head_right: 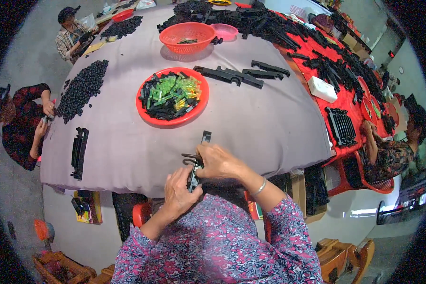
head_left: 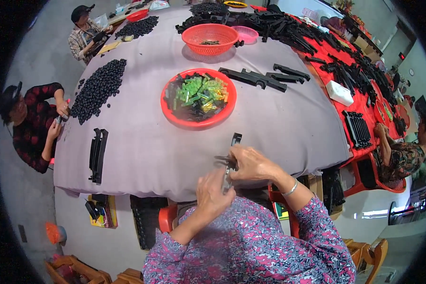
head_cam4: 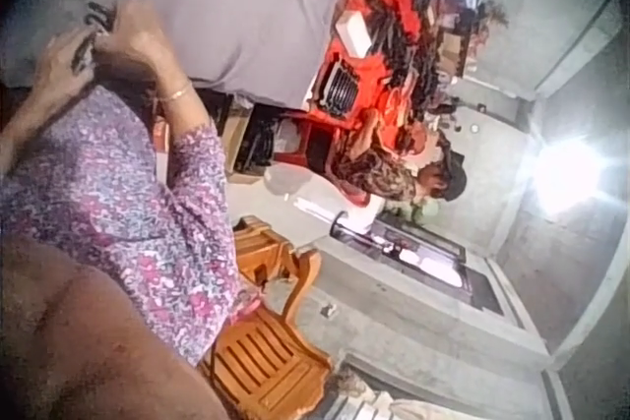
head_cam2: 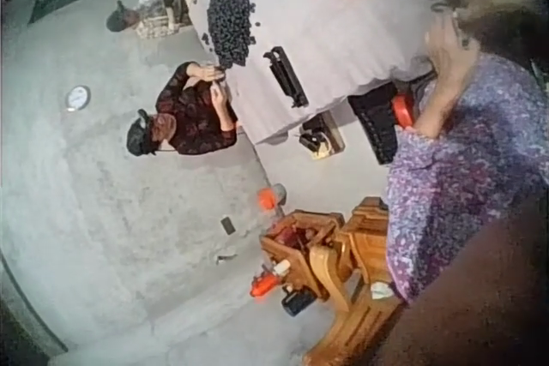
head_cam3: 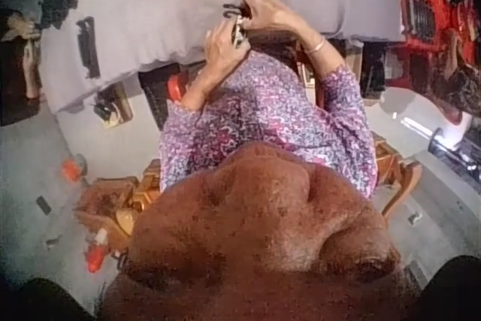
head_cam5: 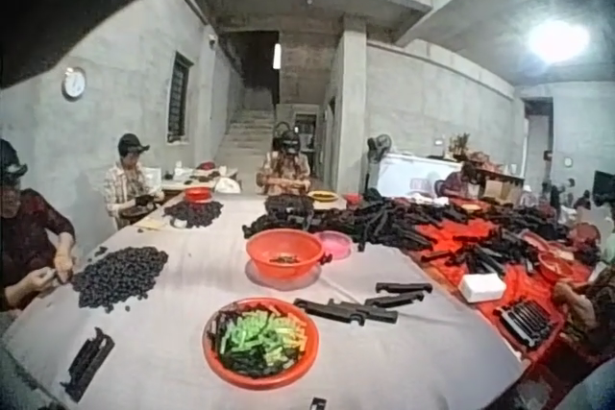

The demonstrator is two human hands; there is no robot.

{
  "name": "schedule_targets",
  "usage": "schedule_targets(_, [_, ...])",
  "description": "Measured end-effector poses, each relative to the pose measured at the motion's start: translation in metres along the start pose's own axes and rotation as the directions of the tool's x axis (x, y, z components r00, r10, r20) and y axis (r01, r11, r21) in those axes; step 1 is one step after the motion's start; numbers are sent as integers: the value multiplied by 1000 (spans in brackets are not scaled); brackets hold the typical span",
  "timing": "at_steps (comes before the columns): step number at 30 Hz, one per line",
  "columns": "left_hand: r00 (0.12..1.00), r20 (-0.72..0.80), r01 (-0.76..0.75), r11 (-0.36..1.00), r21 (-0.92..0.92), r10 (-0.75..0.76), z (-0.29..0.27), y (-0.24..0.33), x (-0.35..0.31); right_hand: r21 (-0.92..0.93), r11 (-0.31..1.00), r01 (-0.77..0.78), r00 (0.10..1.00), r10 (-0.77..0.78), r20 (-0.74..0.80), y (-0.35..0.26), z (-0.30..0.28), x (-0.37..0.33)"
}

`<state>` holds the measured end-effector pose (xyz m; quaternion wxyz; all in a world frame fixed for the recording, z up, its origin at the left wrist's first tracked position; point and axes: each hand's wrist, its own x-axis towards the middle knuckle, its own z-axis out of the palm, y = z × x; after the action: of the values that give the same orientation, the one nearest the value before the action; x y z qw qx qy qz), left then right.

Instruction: The person assembles small green clips and black components into a plastic housing by hand, using a pressing loop tool to secure the parts.

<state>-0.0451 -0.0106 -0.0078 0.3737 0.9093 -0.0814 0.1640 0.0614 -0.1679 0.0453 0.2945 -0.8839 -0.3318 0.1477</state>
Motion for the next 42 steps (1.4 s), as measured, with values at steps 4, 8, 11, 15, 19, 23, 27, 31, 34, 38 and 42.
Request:
schedule_targets(4, [994,81,76,997,16,-78,0,2,-2,-134,990,-48,999,48,-4,-11,6,1])
schedule_targets(8, [996,61,59,998,2,-59,1,1,-1,-208,977,-48,999,47,-12,-11,15,7])
schedule_targets(11, [998,43,37,999,12,-37,1,2,-1,-278,958,-64,998,64,-7,-15,17,9])
schedule_targets(15, [997,62,49,999,12,-49,2,1,-2,-321,947,-6,1000,1,-13,-11,23,11])
schedule_targets(19, [990,112,85,996,15,-86,-2,5,-1,-281,960,14,1000,-21,-22,-12,22,10])
schedule_targets(23, [992,93,89,996,-9,-88,1,2,-4,-284,956,72,997,-75,2,-14,18,10])
schedule_targets(27, [996,57,69,997,-18,-68,-2,5,-4,-266,962,57,998,-59,3,-19,13,10])
schedule_targets(31, [992,68,111,993,-27,-109,-7,7,0,-214,974,73,996,-81,-27,-5,14,14])
schedule_targets(34, [986,29,164,986,-23,-164,-9,0,-3,-140,985,97,990,-110,-87,2,6,17])
schedule_targets(38, [984,42,176,977,-119,-172,-23,-12,0,156,986,-55,942,103,-320,5,-12,1])
schedule_targets(42, [980,-16,194,970,-148,-199,-45,-22,-16,443,890,-111,923,257,-285,30,-30,-8])
